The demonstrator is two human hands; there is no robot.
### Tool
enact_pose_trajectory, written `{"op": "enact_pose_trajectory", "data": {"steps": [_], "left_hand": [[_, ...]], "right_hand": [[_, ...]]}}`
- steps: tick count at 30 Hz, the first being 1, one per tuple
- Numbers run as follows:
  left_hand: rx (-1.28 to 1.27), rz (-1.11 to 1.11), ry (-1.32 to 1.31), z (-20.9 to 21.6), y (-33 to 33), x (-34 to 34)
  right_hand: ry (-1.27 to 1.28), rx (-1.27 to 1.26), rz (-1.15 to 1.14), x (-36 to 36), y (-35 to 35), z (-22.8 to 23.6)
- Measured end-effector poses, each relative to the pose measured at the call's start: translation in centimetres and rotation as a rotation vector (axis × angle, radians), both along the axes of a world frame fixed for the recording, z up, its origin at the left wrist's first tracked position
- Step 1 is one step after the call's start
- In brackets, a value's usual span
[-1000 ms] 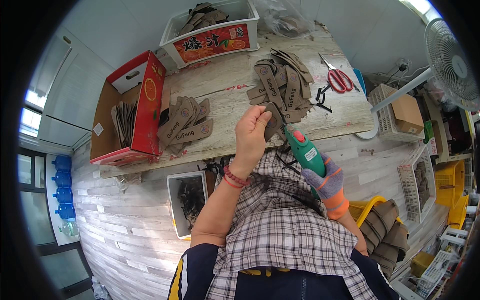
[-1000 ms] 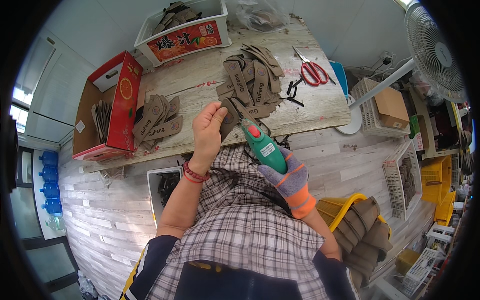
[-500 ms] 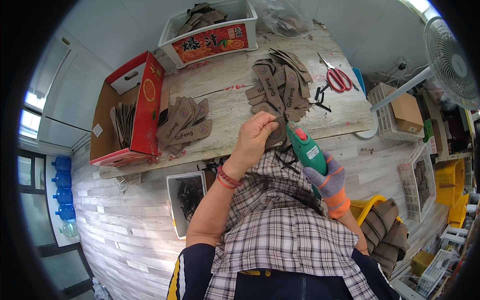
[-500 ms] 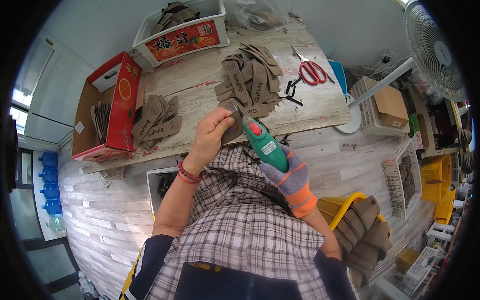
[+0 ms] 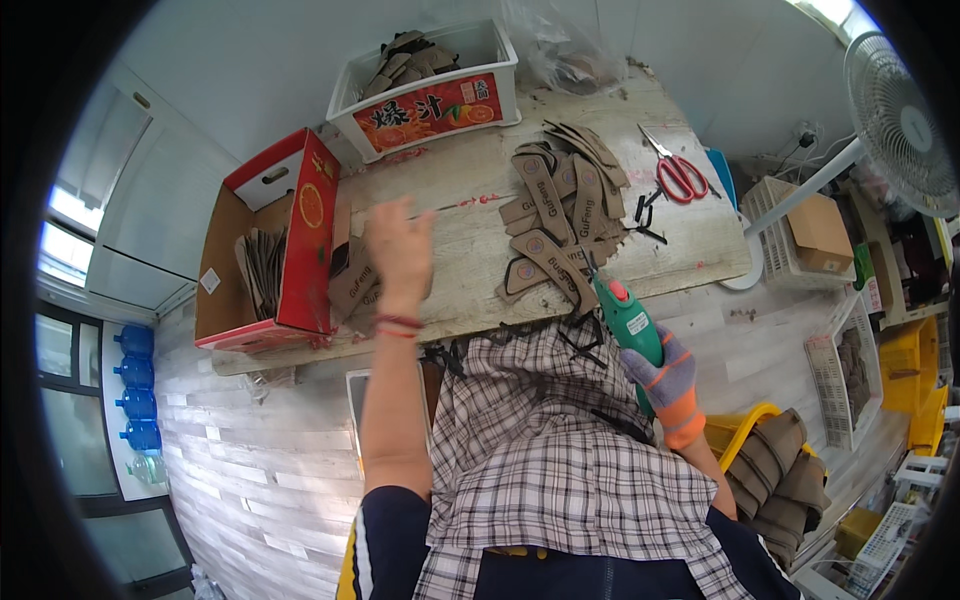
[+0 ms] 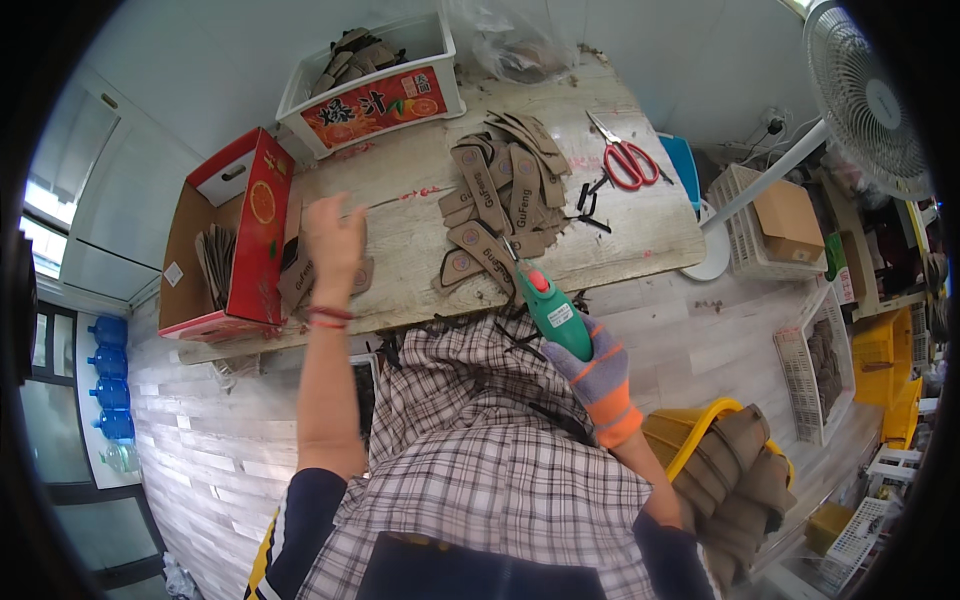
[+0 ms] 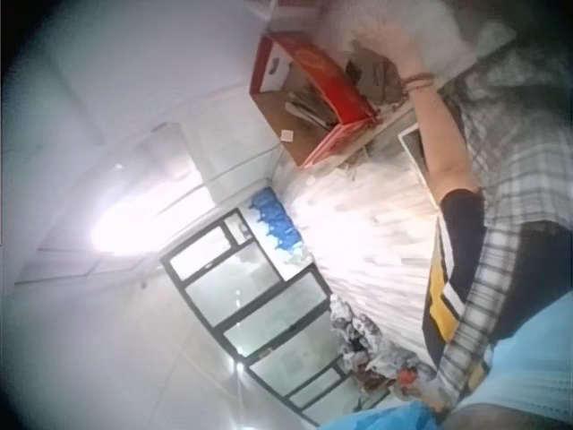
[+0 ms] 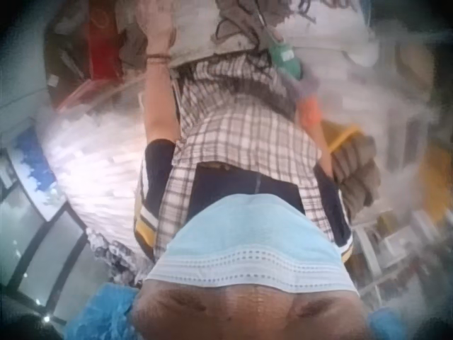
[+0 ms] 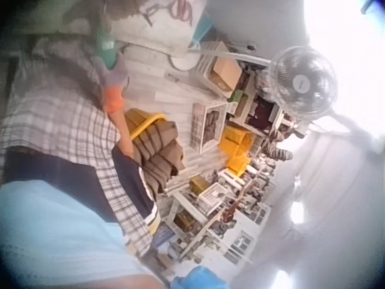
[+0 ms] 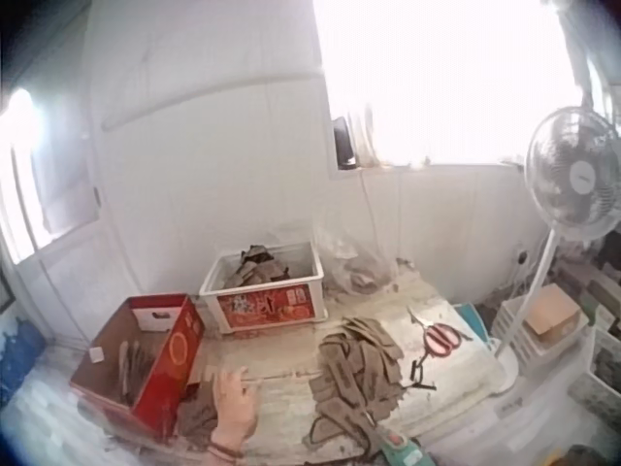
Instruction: The person uses a green rotary tool to trim the edges of small brown cardboard tags labeled 'GuFeng' on a cluttered workbench. The person repeatedly picks up tags, trims them, and places them back on the table.
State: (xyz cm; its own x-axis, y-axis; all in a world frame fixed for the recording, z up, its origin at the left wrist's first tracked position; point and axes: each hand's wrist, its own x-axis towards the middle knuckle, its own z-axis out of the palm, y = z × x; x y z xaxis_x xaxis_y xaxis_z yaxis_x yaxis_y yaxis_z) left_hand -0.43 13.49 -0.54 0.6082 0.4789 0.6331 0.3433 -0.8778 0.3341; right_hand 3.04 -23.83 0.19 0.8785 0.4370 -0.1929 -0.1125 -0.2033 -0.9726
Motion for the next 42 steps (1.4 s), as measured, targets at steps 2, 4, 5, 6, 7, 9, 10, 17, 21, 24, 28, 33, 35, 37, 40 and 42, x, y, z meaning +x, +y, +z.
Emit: {"op": "enact_pose_trajectory", "data": {"steps": [2,4,5,6,7,9,10,17,21,24,28,33,35,37,40,42], "left_hand": [[-0.291,-0.043,0.030,-2.5,-2.8,4.9],[-0.526,0.030,0.126,-4.6,-4.7,10.2],[-0.632,0.098,0.195,-5.1,-5.2,12.3],[-0.686,0.147,0.184,-4.8,-5.8,13.7],[-0.740,0.196,0.173,-4.5,-6.4,14.8],[-0.799,0.276,0.083,-4.4,-7.2,16.1],[-0.793,0.276,-0.002,-4.5,-7.4,16.5],[-1.209,-0.273,-0.803,-0.5,-7.8,13.8],[-1.376,-0.441,-0.871,4.5,-10.6,8.1],[-1.382,-0.479,-0.876,4.4,-12.2,5.7],[-1.424,-0.508,-0.888,3.2,-13.5,4.4],[-1.515,-0.502,-0.865,2.7,-15.0,4.1],[-1.532,-0.490,-0.848,2.4,-15.4,4.1],[-1.539,-0.506,-0.847,2.5,-15.7,3.9],[-1.544,-0.523,-0.803,2.1,-15.7,3.7],[-1.550,-0.533,-0.768,1.8,-15.7,3.5]], "right_hand": [[-0.027,-0.006,-0.015,0.1,0.1,-0.8],[-0.099,-0.026,-0.027,0.5,0.0,-1.5],[-0.103,-0.036,-0.031,0.7,0.0,-1.8],[-0.106,-0.045,-0.041,0.8,-0.2,-2.0],[-0.109,-0.053,-0.049,1.0,-0.3,-2.0],[-0.096,-0.054,-0.051,1.0,-0.4,-1.7],[-0.086,-0.052,-0.053,1.0,-0.3,-1.7],[-0.117,0.010,-0.050,1.5,1.5,-0.4],[-0.149,0.061,-0.046,1.5,2.9,0.2],[-0.155,0.100,-0.038,0.9,3.4,0.1],[-0.217,0.057,-0.020,0.3,3.1,0.1],[-0.293,-0.050,-0.001,0.2,2.3,-0.1],[-0.264,-0.028,-0.007,0.2,2.1,-0.3],[-0.236,0.018,0.000,0.2,2.1,-0.2],[-0.138,0.063,-0.014,0.2,2.0,0.0],[-0.127,0.068,-0.017,0.2,2.0,0.1]]}}
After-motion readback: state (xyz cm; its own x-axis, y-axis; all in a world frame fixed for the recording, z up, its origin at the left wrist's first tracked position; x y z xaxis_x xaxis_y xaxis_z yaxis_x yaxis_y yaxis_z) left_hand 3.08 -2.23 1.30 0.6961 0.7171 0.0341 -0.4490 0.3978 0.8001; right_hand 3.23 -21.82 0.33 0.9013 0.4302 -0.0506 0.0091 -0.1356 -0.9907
